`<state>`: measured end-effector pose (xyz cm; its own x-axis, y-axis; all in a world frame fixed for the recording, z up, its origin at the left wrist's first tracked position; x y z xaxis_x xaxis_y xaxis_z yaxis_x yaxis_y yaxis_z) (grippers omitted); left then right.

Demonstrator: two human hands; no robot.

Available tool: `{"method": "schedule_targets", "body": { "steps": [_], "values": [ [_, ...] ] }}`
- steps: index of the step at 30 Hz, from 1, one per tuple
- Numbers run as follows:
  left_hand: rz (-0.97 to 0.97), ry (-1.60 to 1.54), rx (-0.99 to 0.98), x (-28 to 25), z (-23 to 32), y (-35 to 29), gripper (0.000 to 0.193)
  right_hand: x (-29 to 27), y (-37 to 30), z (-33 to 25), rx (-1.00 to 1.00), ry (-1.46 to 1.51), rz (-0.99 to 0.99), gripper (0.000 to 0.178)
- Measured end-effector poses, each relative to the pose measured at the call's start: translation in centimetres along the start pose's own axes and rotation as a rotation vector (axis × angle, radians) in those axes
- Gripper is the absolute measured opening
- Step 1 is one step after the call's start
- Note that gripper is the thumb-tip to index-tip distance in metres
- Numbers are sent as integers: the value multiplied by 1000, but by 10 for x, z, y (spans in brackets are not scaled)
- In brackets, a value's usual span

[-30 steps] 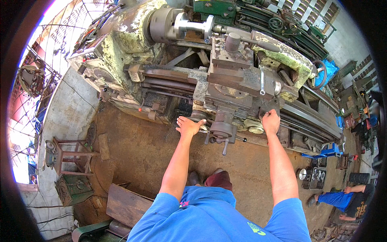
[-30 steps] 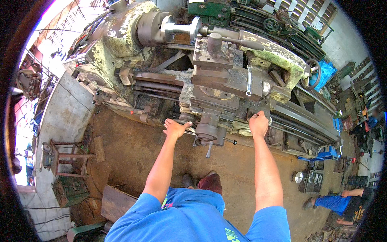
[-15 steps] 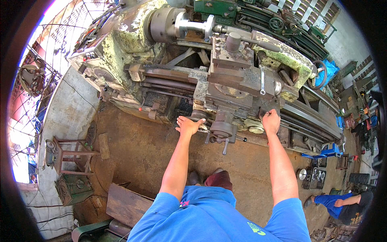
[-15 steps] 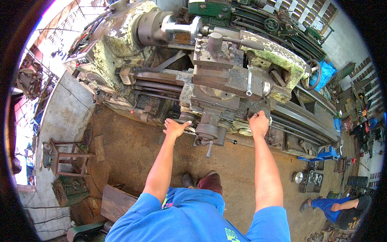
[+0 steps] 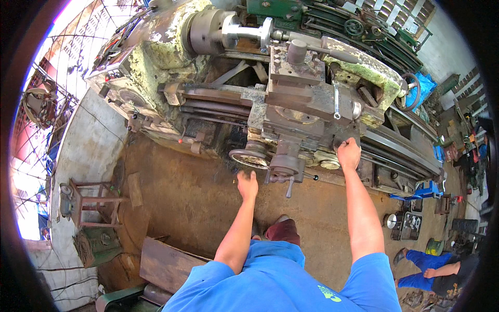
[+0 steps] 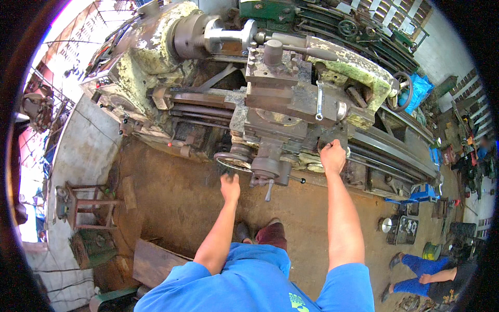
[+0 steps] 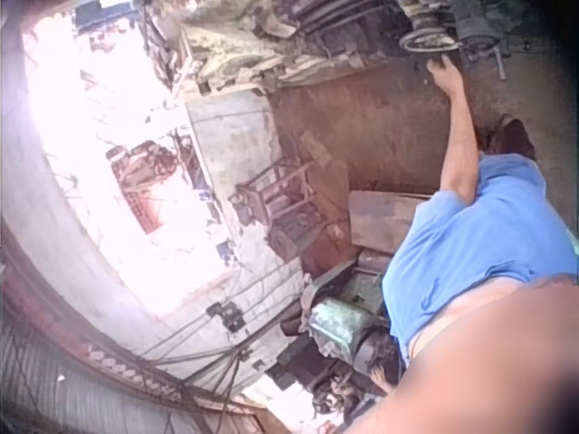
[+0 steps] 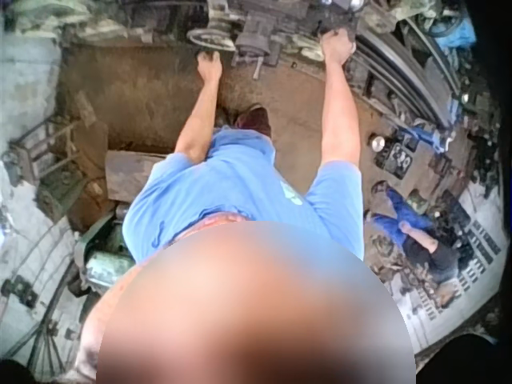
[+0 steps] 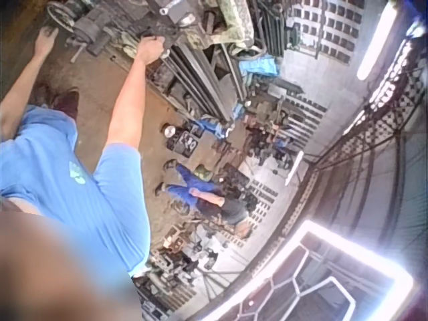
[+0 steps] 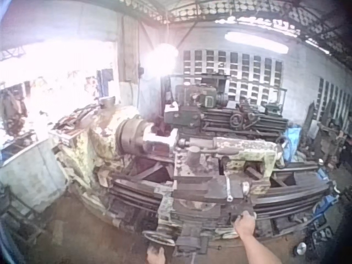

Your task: The person operates a metal lathe, turning handwheels to advance the carriage and cross-slide while using a wrench to adjust the tool post. The person repeatedly positions the cutting tool against the rotating workpiece and clears metal shavings from the area.

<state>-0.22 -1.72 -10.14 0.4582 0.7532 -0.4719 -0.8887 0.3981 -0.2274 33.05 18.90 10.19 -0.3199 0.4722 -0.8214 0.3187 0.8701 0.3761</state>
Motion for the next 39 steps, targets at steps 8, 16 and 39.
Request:
{"method": "schedule_targets", "body": {
  "steps": [8, 16, 39],
  "values": [
    [-200, 377, 164, 1, 121, 38, 118, -2, -1, -2, -14, -29, 6, 16],
    [-267, 543, 115, 3, 125, 40, 127, 1, -1, -2, -9, -36, -3, 16],
    [-276, 564, 183, 8, 113, 55, 131, 3, 1, 1, 6, 3, -9, 17]
  ]
}}
Point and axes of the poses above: each hand's wrist, its own y-axis towards the middle knuckle, its own x-axis out of the palm, z = x × y, the point moved 5 cm from there along y, towards the middle knuckle, and after that the axes turned 12 degrees about z, right-handed, at the moved point
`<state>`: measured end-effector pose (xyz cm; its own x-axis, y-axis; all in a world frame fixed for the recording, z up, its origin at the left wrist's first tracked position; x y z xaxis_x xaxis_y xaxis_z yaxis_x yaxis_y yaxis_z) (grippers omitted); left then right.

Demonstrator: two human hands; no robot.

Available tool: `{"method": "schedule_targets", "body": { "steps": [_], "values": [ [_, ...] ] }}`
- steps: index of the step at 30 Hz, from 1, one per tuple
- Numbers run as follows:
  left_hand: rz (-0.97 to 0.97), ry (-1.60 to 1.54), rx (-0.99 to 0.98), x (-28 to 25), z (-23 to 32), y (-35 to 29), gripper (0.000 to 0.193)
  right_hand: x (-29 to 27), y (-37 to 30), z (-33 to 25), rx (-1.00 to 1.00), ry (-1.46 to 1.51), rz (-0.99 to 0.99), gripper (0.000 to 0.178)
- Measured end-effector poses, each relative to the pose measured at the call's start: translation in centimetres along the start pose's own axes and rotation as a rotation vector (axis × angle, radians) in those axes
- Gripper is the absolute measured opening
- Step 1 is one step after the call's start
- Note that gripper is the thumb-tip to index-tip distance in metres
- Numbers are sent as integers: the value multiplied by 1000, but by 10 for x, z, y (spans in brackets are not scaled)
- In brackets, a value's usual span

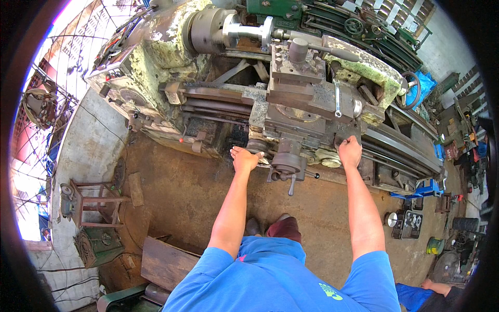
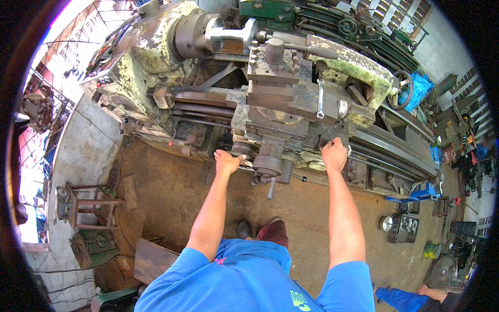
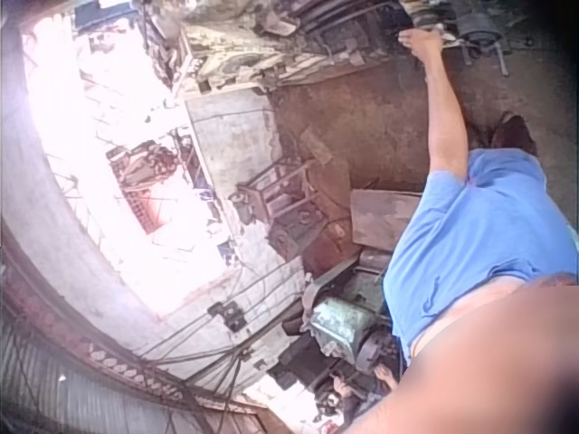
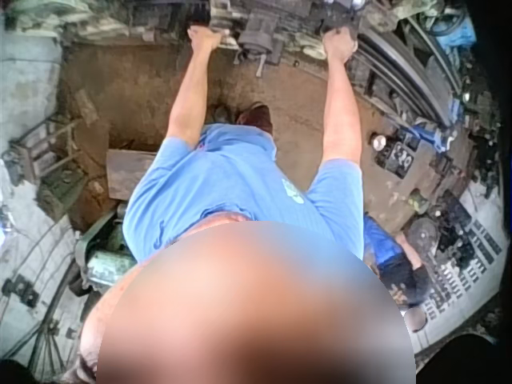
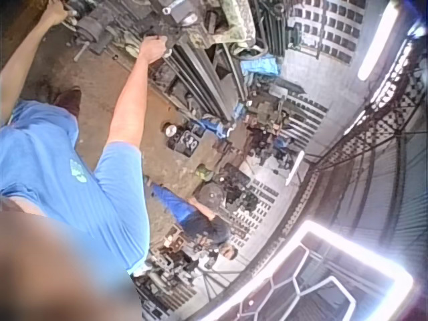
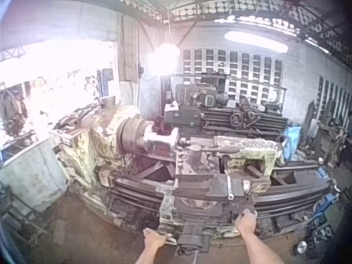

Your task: The person operates a metal lathe, turning handwheels to advance the carriage and cross-slide while using a wrench to adjust the tool post. The person repeatedly positions the cutting tool against the rotating workpiece and clears metal shavings from the area.

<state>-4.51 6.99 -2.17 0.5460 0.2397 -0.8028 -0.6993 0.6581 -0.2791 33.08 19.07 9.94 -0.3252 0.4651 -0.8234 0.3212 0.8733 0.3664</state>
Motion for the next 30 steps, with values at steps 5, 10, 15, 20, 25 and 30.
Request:
{"method": "schedule_targets", "body": {
  "steps": [5, 10, 15, 20, 25, 30],
  "values": [
    [-10, -14, -2, 1, -2, 2, 131, 1, 0, 1, 7, 6, -7, 17],
    [-32, -11, -30, 2, -4, 4, 130, 1, 0, 2, 22, -4, -15, 16],
    [-49, -19, -34, 0, -3, 4, 130, 0, 0, 0, 7, -12, -11, 16],
    [-67, -42, -30, -1, -5, 4, 130, 1, -1, 1, -14, -2, 3, 16],
    [-90, -23, -32, 1, -6, 7, 130, 0, 0, 0, -10, 2, 20, 15],
    [-94, -19, -29, 2, -7, 10, 131, -3, 1, -2, -8, 26, 12, 16]
  ]
}}
Point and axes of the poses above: each hand's wrist, its own y-axis towards the middle knuckle, its own x-axis out of the palm, z = x × y, the point moved 5 cm from there along y, towards the middle knuckle, and after that the axes turned 12 degrees about z, right-handed, at the moved point
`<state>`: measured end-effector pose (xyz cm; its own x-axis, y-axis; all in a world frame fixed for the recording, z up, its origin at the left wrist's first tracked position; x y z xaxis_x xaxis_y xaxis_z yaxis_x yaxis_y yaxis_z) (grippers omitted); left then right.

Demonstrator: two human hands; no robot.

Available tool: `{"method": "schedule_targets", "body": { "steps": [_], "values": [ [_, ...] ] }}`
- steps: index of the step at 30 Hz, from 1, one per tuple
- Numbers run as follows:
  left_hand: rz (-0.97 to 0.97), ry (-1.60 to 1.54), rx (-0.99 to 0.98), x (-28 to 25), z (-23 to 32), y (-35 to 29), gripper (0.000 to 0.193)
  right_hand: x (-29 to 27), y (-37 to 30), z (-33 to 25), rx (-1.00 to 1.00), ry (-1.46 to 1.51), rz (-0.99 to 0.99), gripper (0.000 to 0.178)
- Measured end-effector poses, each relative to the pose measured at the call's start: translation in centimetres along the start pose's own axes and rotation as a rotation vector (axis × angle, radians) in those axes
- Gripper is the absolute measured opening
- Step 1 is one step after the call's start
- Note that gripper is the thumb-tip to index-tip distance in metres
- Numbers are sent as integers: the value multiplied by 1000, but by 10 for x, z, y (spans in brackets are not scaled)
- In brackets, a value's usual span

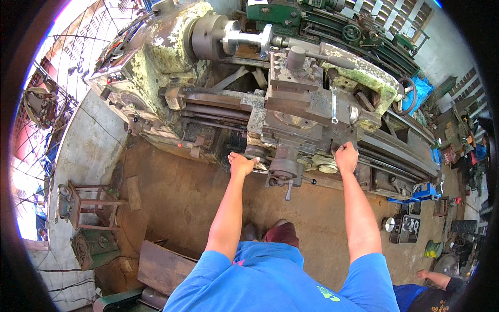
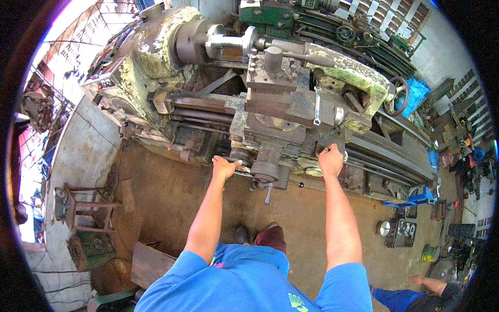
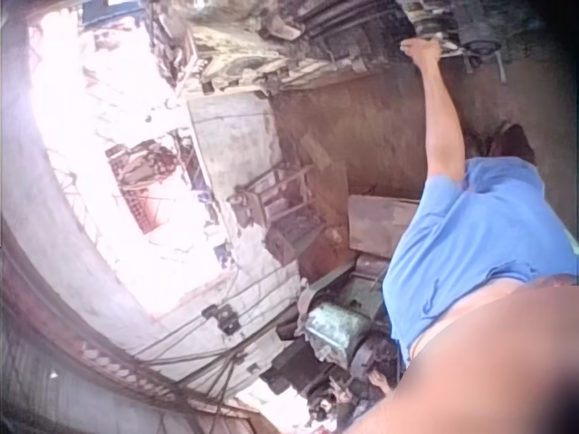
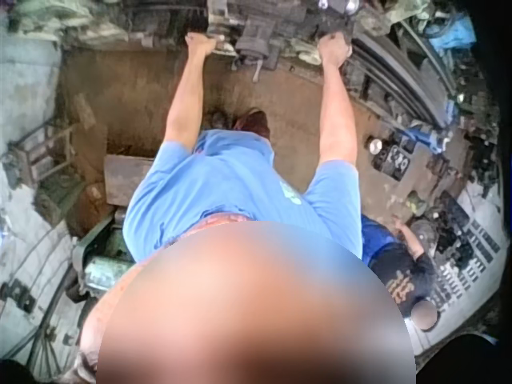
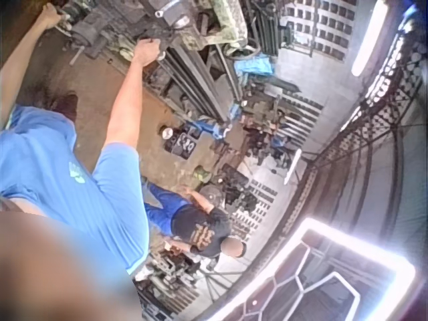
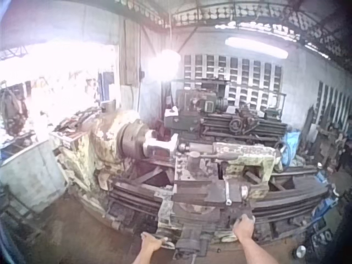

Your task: The person operates a metal lathe, turning handwheels to advance the carriage and cross-slide while using a wrench to adjust the tool post. The person repeatedly positions the cutting tool against the rotating workpiece and clears metal shavings from the area.

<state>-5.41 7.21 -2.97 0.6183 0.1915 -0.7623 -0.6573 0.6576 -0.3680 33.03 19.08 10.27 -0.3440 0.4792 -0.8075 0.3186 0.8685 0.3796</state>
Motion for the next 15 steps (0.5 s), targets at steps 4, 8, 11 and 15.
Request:
{"method": "schedule_targets", "body": {
  "steps": [4, 8, 11, 15],
  "values": [
    [31, -66, 16, 0, -3, 1, 132, 2, -1, 1, -10, -19, -6, 16],
    [19, -53, -1, 0, -5, 1, 132, 4, -1, 2, 17, -33, -35, 17],
    [12, -57, 3, -2, -3, 2, 131, 1, -1, 0, 21, -25, -30, 17],
    [77, -216, 17, 3, -8, -7, 130, -1, -1, 0, 7, -17, -5, 16]
  ]
}}
Point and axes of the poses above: each hand's wrist, its own y-axis towards the middle knuckle, its own x-axis out of the palm, z = x × y, the point moved 5 cm from there along y, towards the middle knuckle, and after that the axes turned 12 degrees about z, right-handed, at the moved point
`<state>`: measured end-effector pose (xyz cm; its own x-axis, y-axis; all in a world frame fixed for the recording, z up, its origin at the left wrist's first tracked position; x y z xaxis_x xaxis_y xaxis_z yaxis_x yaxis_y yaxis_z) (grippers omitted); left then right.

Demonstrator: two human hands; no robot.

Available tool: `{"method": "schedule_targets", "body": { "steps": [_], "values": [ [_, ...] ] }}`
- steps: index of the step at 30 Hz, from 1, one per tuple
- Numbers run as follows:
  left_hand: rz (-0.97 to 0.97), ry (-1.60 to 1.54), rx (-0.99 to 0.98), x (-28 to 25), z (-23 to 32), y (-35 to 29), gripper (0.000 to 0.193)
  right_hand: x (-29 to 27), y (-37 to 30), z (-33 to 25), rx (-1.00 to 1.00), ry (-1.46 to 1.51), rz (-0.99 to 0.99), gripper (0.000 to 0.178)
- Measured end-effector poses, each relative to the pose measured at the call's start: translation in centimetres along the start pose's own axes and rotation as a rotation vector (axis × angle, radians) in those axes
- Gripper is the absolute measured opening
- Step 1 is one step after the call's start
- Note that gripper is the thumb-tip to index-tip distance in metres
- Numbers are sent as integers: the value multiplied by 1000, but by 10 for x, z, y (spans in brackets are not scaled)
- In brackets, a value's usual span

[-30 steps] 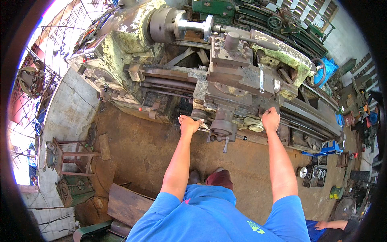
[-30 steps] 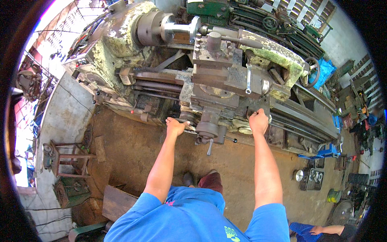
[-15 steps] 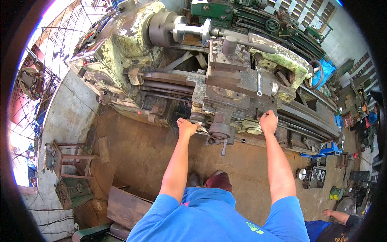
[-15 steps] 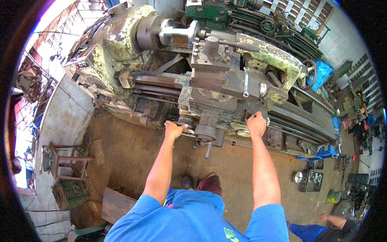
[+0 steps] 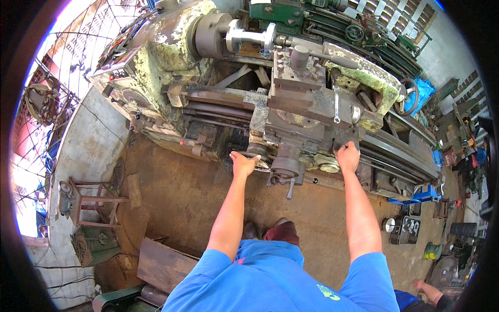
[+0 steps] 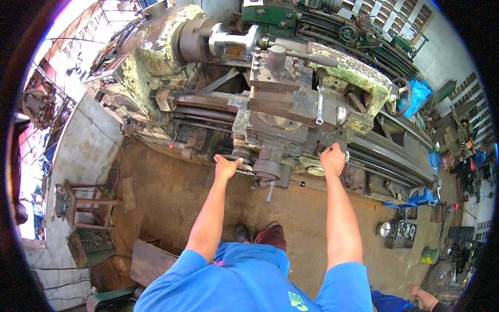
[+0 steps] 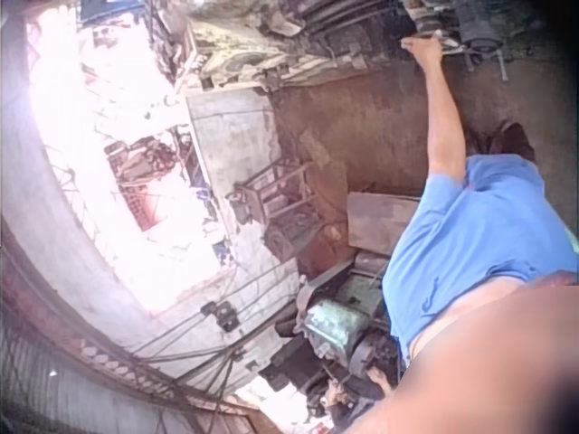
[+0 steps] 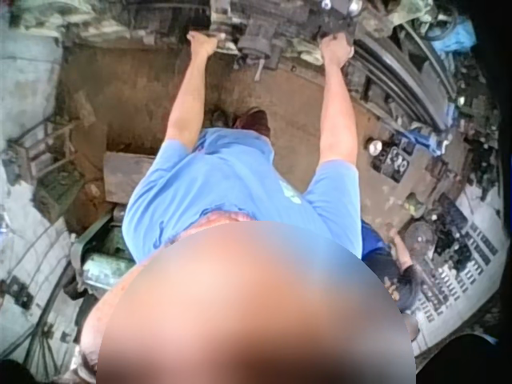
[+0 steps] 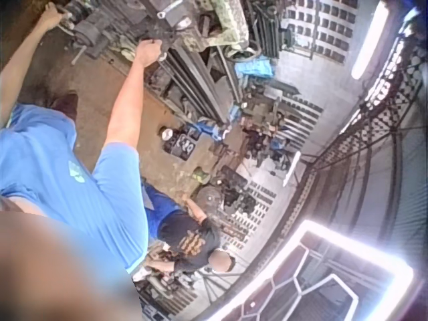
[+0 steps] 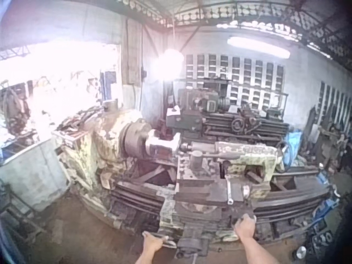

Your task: The person operates a metal lathe, turning handwheels to advance the carriage and cross-slide while using a wrench to adjust the tool post. The person repeatedly positions the cutting tool against the rotating workpiece and clears metal shavings from the area.

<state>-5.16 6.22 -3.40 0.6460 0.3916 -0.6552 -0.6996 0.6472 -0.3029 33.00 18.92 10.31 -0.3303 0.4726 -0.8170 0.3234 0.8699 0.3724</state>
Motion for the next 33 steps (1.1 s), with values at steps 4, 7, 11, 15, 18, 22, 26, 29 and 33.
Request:
{"method": "schedule_targets", "body": {
  "steps": [4, 7, 11, 15, 18, 22, 26, 29, 33],
  "values": [
    [85, -187, -37, 9, -16, -20, 121, 4, 0, 2, -84, 7, 56, 16],
    [248, -214, 35, 6, -16, -38, 111, 9, 1, 7, -48, 32, 39, 17],
    [239, -136, 26, -2, -3, -49, 106, 5, 0, 4, -79, 7, 63, 16],
    [162, 6, 23, -16, 18, -37, 112, 1, 0, 1, -20, -3, 29, 16],
    [100, 136, -8, -19, 21, -29, 119, 0, 0, 0, -23, 16, 41, 15],
    [92, 141, -7, -18, 20, -22, 121, 3, -1, 3, -17, 7, 8, 16],
    [95, 148, -5, -18, 22, -18, 121, 3, -1, 2, 25, 7, -8, 17],
    [65, 122, -26, -19, 23, -20, 122, 2, 0, 2, 14, -3, 5, 17],
    [29, 125, -46, -19, 21, -22, 123, 8, 1, 7, 6, 23, -2, 17]
  ]
}}
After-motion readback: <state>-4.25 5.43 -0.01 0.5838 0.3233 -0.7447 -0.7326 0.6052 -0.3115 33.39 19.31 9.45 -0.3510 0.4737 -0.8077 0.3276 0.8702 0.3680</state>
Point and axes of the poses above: each hand's wrist, its own y-axis towards the middle knuckle, its own x-axis out of the palm, z = x × y, the point moved 5 cm from there along y, towards the middle knuckle, and after that the axes turned 12 degrees about z, right-handed, at the moved point
